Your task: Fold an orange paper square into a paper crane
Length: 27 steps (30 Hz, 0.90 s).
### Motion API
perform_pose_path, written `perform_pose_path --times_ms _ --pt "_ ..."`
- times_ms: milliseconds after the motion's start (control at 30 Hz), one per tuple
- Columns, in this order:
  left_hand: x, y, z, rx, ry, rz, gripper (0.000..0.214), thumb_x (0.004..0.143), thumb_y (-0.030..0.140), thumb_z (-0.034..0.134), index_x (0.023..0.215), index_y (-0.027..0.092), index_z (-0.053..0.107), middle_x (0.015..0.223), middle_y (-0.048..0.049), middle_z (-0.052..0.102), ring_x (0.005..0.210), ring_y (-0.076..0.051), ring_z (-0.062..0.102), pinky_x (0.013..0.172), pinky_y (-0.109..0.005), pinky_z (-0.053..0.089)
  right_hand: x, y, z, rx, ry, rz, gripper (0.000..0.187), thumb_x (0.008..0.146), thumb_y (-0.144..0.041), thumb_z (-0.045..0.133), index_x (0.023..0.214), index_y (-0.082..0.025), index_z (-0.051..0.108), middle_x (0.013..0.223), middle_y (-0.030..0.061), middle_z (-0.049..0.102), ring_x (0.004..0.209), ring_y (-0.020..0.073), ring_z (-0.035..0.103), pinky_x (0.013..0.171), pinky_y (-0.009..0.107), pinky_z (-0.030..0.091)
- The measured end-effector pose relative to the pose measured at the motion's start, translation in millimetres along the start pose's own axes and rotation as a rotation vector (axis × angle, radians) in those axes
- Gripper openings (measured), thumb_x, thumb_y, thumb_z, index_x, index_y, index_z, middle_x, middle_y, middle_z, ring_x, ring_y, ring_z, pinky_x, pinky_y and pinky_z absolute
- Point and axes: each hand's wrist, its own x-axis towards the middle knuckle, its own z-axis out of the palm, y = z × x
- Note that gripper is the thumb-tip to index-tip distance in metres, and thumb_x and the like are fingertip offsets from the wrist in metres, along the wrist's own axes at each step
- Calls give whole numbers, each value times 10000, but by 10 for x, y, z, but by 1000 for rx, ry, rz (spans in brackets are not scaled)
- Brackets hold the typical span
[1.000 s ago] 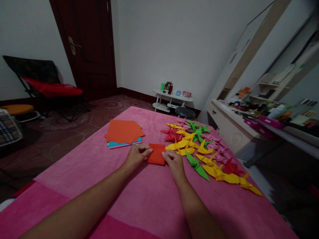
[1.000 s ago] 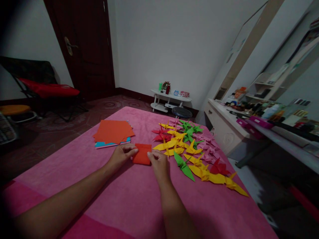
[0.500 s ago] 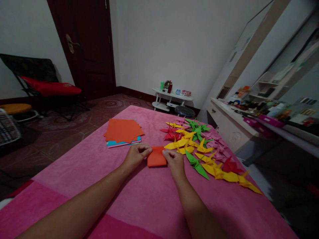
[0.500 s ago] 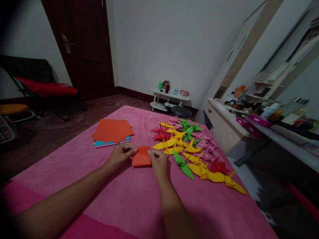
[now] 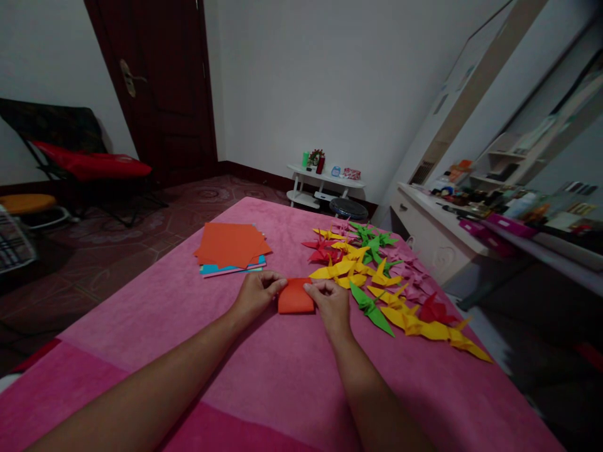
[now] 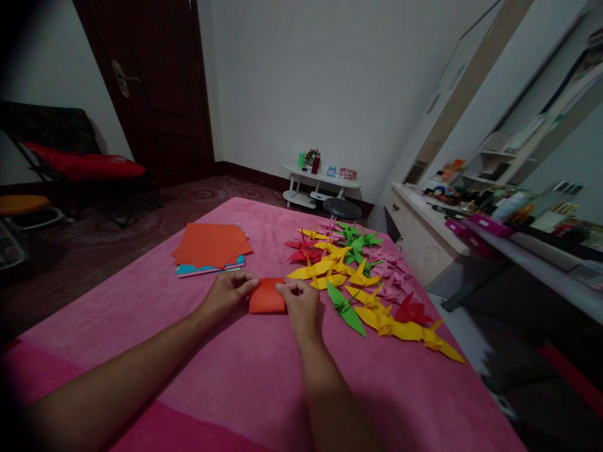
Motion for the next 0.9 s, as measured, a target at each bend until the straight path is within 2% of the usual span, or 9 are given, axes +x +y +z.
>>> perform_pose_path --times_ms 233,467,900 --pt "-13 -10 17 -5 8 8 221 709 318 667 632 112 651 542 6 563 492 -83 464 490 -199 361 2 20 -7 -5 11 -6 179 642 -269 720 526 -176 619 608 13 647 712 199 628 753 317 458" --pt "-41 84 16 -40 69 -10 193 641 298 727 653 108 696 567 -27 635 493 -102 518 493 -211 416 -7 20 10 35 35 -3 189 628 -266 724 518 -177 600 609 8 633 679 187 607 684 298 451" --pt "-14 36 -9 -24 86 -10 196 628 304 749 649 115 699 562 -22 640 473 -96 520 483 -212 410 14 80 -13 96 53 79 183 611 -306 749 548 -182 631 708 29 708 725 194 639 715 302 473"
